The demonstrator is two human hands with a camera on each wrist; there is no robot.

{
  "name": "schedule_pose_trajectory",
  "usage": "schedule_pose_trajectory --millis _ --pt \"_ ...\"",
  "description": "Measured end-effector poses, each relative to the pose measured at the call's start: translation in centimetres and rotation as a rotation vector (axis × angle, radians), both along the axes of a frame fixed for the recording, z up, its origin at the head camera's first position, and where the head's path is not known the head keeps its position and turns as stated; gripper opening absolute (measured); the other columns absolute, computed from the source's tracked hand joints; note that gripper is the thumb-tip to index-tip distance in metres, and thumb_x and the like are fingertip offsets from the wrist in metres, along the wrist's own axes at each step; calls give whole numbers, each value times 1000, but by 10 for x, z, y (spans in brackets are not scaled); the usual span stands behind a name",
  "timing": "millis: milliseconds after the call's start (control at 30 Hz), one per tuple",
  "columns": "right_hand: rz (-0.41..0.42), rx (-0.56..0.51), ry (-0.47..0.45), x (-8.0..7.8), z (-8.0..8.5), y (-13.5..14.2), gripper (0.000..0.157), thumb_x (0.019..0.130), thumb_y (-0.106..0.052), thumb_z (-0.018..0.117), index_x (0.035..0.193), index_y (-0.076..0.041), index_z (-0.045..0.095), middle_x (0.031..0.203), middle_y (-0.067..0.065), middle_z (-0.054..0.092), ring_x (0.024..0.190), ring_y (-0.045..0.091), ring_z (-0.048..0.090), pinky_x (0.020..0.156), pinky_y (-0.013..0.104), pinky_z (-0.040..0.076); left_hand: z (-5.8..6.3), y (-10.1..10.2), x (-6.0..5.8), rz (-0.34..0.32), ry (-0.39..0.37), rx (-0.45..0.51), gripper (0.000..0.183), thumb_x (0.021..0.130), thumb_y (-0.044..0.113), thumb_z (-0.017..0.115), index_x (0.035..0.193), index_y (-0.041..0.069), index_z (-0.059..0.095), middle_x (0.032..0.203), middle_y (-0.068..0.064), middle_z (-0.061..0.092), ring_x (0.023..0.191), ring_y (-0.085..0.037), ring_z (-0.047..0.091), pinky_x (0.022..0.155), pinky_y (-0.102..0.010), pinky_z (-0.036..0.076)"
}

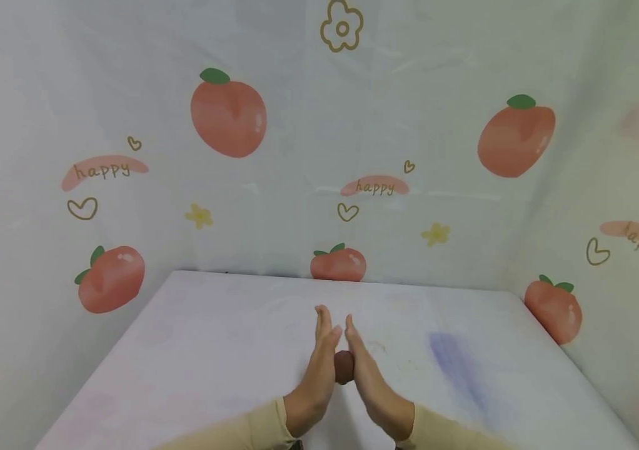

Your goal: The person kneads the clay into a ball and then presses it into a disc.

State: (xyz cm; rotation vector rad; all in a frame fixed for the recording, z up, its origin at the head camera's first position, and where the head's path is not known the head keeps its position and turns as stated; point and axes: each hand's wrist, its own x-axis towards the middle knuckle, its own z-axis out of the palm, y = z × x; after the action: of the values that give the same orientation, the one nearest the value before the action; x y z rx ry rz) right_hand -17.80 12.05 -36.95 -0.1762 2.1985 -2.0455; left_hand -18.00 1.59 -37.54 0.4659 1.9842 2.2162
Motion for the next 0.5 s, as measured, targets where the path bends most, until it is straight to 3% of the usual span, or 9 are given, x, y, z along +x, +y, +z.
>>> schedule_pose_trajectory --millis 67,133,200,267,367,433,500 --pt "84 -19 -17 12 1 -4 63 105 -47 15 156 -14 -2 161 17 -10 147 38 -9 114 66 2 -2 -3 -9 67 -39 -8 76 102 52 25 154 11 -11 161 -4 -22 146 -27 -23 112 -63 -15" --pt "122 -66 2 18 7 -6 63 105 -47 15 156 -15 -3 161 16 -12 147 37 -9 114 66 3 -5 -4 -12 85 -40 -26 74 103 51 23 154 10 -10 161 -6 -22 146 -29 -23 111 -64 -15" --pt "79 -110 46 13 13 -4 61 106 -46 16 156 -16 0 162 12 -10 148 33 -9 117 61 2 -7 -2 -7 44 -5 -33 71 104 49 20 154 8 -11 160 -9 -22 146 -30 -24 111 -64 -15" --pt "10 -137 104 -1 15 1 60 106 -43 18 156 -15 0 163 8 -9 149 31 -8 118 57 3 -7 1 4 -38 60 -26 67 106 43 17 153 5 -13 160 -10 -22 145 -30 -24 112 -63 -14" --pt "-71 -122 143 -21 9 5 60 106 -40 20 156 -15 0 163 6 -8 150 29 -6 119 55 6 -1 2 17 -137 121 -12 63 107 39 15 152 5 -13 160 -7 -21 145 -28 -24 113 -61 -13" --pt "-86 -86 122 -23 1 5 60 106 -40 21 156 -14 1 163 7 -7 149 31 -6 119 57 3 4 1 16 -129 118 9 62 107 36 17 153 6 -9 161 -6 -17 146 -26 -22 114 -60 -13" --pt "-66 -42 92 -16 -7 0 59 107 -39 21 156 -12 4 163 10 -3 149 33 -6 117 60 1 7 -1 8 -57 89 11 61 106 37 19 155 8 -4 162 -5 -12 148 -25 -18 116 -58 -11"
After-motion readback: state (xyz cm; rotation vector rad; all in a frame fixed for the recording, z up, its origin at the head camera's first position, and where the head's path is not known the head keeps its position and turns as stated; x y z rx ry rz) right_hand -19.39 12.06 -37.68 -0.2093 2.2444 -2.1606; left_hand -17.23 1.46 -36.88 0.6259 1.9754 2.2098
